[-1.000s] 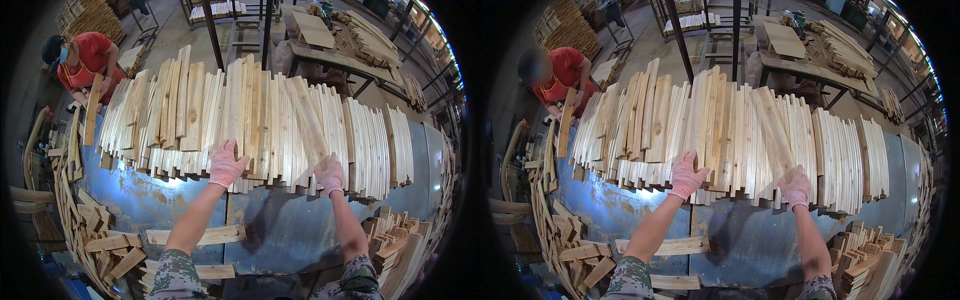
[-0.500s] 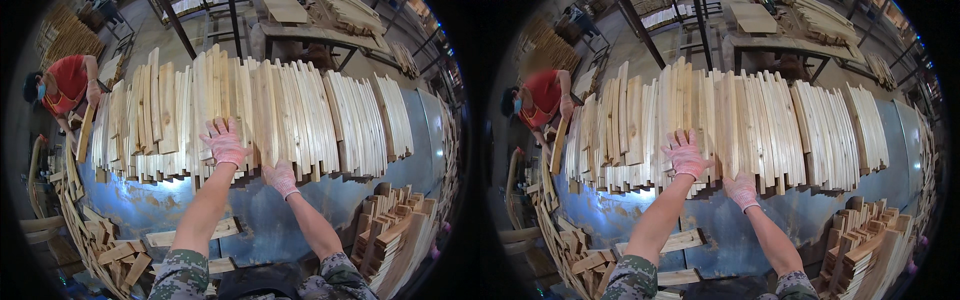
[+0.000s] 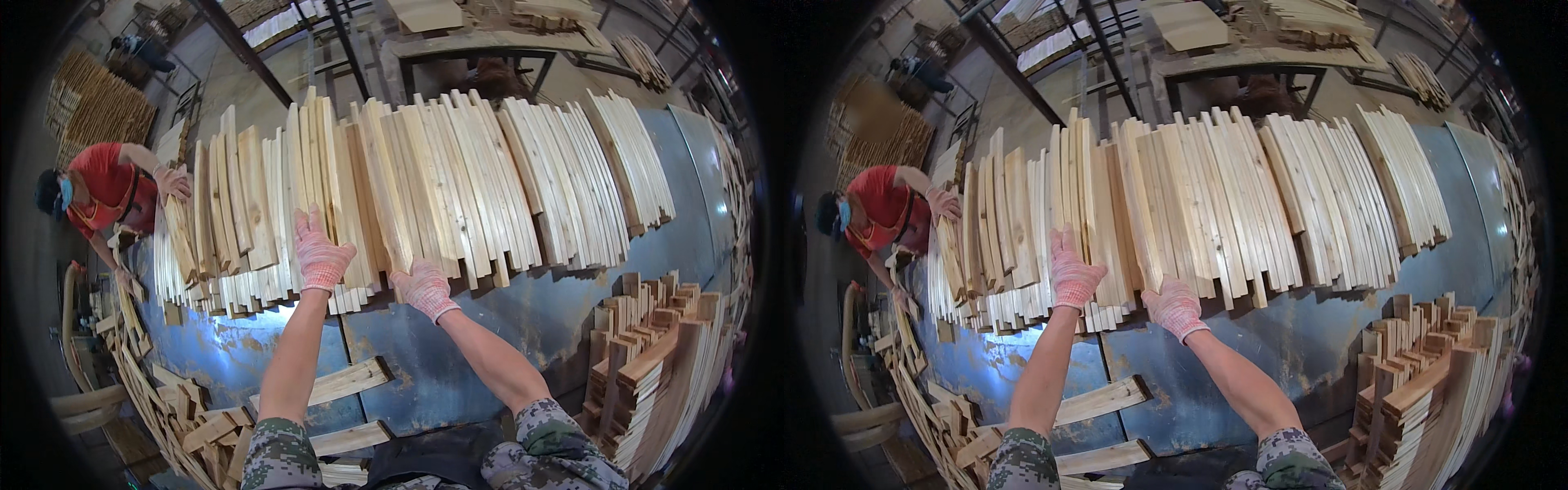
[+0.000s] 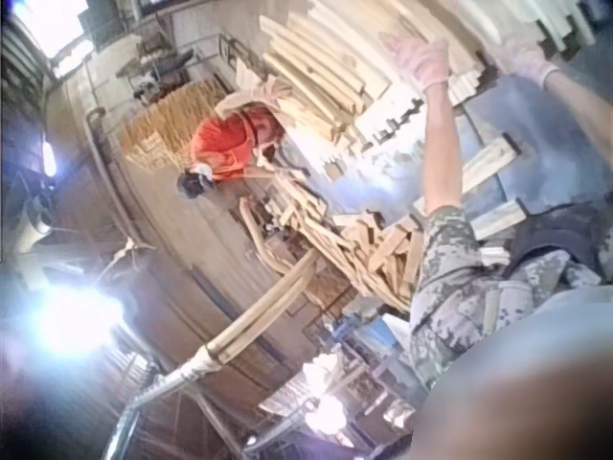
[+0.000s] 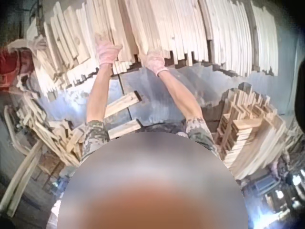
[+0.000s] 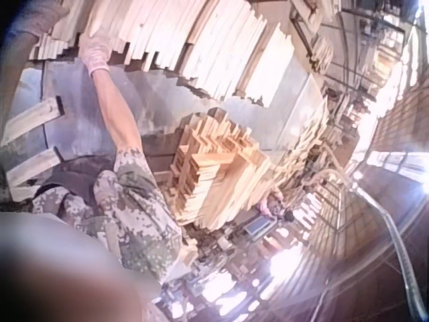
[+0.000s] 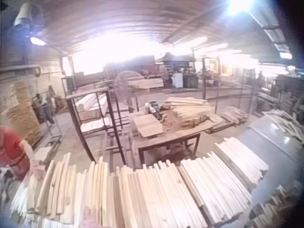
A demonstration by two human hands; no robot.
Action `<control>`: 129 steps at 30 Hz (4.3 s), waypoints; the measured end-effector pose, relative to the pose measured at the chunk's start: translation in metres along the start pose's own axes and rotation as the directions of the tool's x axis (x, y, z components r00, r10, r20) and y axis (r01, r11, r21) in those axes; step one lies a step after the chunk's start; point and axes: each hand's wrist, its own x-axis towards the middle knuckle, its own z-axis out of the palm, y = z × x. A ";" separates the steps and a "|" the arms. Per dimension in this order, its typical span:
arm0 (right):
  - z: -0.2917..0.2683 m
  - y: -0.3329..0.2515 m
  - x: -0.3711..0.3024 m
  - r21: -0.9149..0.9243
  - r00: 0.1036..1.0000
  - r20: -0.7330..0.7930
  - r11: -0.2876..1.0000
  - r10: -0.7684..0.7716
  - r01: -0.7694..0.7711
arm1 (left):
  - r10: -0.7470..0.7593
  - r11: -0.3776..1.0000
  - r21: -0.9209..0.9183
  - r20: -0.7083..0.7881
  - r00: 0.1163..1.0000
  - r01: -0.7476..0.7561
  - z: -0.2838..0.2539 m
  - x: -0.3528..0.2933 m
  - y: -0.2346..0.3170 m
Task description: The person picks up stacks of wooden planks from a table and places them onto a conveyor belt. The person repeatedly gathers bundles of wood, aligns them, and moves them to the machine for processing. Other workers are visible in the background handling similar materials.
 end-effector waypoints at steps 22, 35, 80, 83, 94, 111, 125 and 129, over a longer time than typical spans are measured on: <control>0.039 -0.122 0.012 -0.204 0.945 0.105 0.923 -0.311 0.326 | -0.132 0.660 -0.661 0.364 0.922 0.356 -0.004 -0.010 -0.094; 0.074 -0.043 -0.036 -0.242 0.958 0.251 0.950 -0.137 0.199 | -0.266 0.961 -0.009 0.219 0.939 0.275 -0.034 -0.009 0.012; 0.311 0.128 -0.375 -0.064 0.689 0.724 0.995 -0.011 0.083 | -0.989 -0.113 -0.702 0.145 -0.014 0.703 0.049 -0.820 -0.455; 0.319 0.117 -0.386 -0.127 0.691 0.722 0.990 0.046 0.067 | -0.983 -0.107 -0.542 0.182 -0.008 0.833 0.048 -0.753 -0.475; 0.350 0.134 -0.407 -0.201 0.700 0.713 0.966 0.032 0.161 | -0.956 0.118 -0.636 0.134 0.260 0.763 0.085 -0.740 -0.476; 0.202 0.233 -0.280 -0.048 0.957 0.280 0.994 -0.081 0.098 | -0.582 0.415 -0.879 -0.057 0.812 0.236 0.053 -0.595 -0.340; -0.107 0.243 -0.018 -0.006 0.859 -0.504 0.995 -0.091 0.102 | -0.463 0.543 -0.688 0.233 0.856 0.481 0.126 -0.219 -0.008; -0.124 0.279 0.029 0.085 0.906 -0.422 0.993 -0.036 0.079 | -0.615 0.546 -0.666 0.093 0.783 0.508 0.132 -0.186 -0.001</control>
